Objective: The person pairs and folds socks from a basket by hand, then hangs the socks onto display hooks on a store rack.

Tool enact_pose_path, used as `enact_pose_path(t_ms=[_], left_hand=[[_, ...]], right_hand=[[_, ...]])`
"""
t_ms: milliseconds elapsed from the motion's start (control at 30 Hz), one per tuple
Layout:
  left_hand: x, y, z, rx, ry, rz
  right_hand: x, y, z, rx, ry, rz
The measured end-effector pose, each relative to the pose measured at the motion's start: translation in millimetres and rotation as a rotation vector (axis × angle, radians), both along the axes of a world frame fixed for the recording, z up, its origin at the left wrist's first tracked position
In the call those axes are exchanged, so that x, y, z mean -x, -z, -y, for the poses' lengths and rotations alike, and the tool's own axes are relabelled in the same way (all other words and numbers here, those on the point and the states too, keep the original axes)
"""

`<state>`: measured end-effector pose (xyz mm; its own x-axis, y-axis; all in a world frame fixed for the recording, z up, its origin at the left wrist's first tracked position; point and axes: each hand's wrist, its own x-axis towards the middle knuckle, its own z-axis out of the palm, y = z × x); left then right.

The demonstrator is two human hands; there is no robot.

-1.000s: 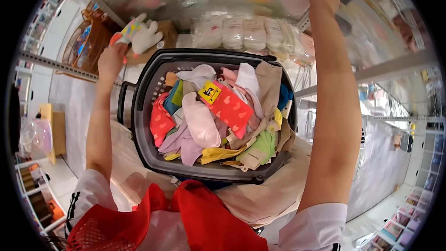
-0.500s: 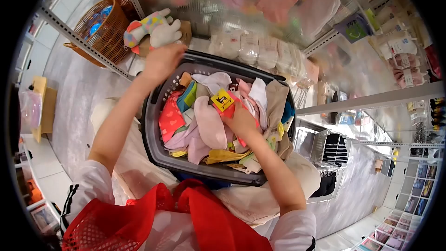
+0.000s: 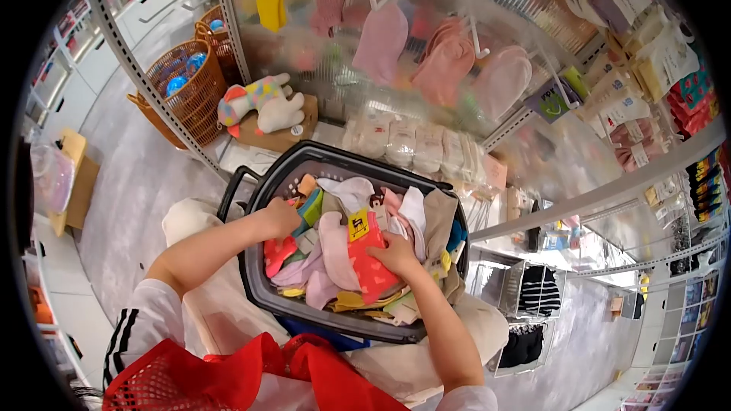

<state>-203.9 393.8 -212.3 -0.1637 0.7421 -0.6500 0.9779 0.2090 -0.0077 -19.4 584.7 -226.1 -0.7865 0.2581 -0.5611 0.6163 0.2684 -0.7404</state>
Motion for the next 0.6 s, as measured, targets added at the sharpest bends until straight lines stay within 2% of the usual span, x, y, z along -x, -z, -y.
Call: enact_pose_path(t_ms=[67, 100, 200, 233, 300, 400, 467, 500, 600], left_hand=[[6, -17, -1, -0.030, 0.011, 0.086], [15, -19, -4, -0.131, 0.001, 0.214], [28, -40, -11, -0.758, -0.044, 0.427], [25, -58, -12, -0.812, -0.257, 0.655], [24, -64, -17, -0.846, -0.651, 1.178], [11, -57, -17, -1.023, -1.069, 1.675], [8, -48, -18, -1.047, -1.098, 1.768], [7, -43, -18, -1.059, -1.113, 1.814], [5, -34, -22, -1.056, -1.177, 1.943]], right_hand=[[1, -22, -1, 0.229, 0.074, -0.110], [1, -40, -2, 0.384, 0.143, -0.191], [-7, -78, -2, 0.807, 0.366, -0.508], [-10, -75, -6, 0.873, 0.426, -0.600], [-14, -71, -12, 0.938, 0.454, -0.701], [-21, -70, -13, 1.008, 0.483, -0.775], [-22, -59, -12, 1.097, 0.580, -0.796], [-21, -56, -9, 1.047, 0.664, -0.750], [-14, -64, -2, 1.055, 0.708, -0.726]])
